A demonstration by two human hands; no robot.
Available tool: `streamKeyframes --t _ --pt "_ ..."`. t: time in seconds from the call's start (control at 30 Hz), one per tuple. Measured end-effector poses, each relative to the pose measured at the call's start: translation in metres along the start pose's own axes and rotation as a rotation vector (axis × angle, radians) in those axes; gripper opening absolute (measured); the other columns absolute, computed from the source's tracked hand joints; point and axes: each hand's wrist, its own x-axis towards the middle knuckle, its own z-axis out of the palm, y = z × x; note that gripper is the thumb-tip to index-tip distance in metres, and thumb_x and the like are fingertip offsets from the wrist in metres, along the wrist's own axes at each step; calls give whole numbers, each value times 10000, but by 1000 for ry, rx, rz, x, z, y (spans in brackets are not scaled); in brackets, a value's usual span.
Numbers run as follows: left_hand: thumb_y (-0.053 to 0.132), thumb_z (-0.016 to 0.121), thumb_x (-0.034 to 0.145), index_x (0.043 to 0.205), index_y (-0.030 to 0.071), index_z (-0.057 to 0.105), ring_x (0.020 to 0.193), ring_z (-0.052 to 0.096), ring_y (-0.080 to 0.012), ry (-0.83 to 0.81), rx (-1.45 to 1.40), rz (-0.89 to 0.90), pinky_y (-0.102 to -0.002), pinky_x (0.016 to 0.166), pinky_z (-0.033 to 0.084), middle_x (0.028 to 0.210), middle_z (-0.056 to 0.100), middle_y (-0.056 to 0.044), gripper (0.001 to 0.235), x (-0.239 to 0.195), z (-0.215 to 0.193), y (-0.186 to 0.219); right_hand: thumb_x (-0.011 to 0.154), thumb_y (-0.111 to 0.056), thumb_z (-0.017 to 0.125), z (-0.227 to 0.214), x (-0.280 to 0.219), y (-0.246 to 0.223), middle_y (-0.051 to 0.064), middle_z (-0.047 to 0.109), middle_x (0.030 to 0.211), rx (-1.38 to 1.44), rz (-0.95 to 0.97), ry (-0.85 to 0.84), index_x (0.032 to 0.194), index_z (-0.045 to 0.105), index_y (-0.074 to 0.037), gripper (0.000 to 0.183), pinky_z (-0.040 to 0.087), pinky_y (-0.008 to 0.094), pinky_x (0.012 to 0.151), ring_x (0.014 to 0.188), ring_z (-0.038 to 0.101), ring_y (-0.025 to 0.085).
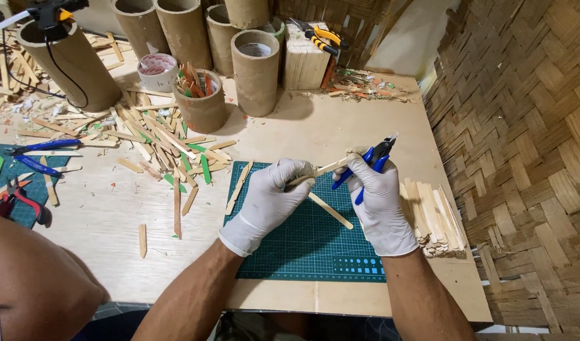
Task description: Trimming and shaping the ends of popsicle sticks using a hand cutter on a green cutting mat.
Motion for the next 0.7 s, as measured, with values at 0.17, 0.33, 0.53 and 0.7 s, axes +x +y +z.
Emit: streamKeyframes --t 0.17,0.33,0.53,0.7 --pt "-26 785 795 898 124 776 611 645 -154 7 -10 -82 -272 582 537 698 705 -83 182 0 -1 2 903 62 722 -3 3 2 163 686 725 -24 -12 19 962 691 -7 96 645 411 665 641 727 267" --pt "6 816 745 1136 41 705 739 703 -207 9 -74 -263 -337 680 579 851 767 -153 408 -1 -1 3 909 65 716 0 1 -5 150 691 740 -46 -19 32 972 686 -18 108 652 398 682 662 739 265" --pt "48 766 859 1062 59 766 744 746 -239 -26 33 -207 -326 648 584 833 775 -151 204 -3 2 2 895 64 726 0 3 -2 142 696 718 -99 -4 59 940 682 -13 100 654 381 662 645 743 252" --pt "143 684 966 994 95 757 717 743 -276 -122 163 -134 -330 634 577 776 741 -140 92 -8 -1 -12 873 76 749 1 1 1 167 698 705 -153 -1 77 936 691 7 111 652 384 630 615 738 253"
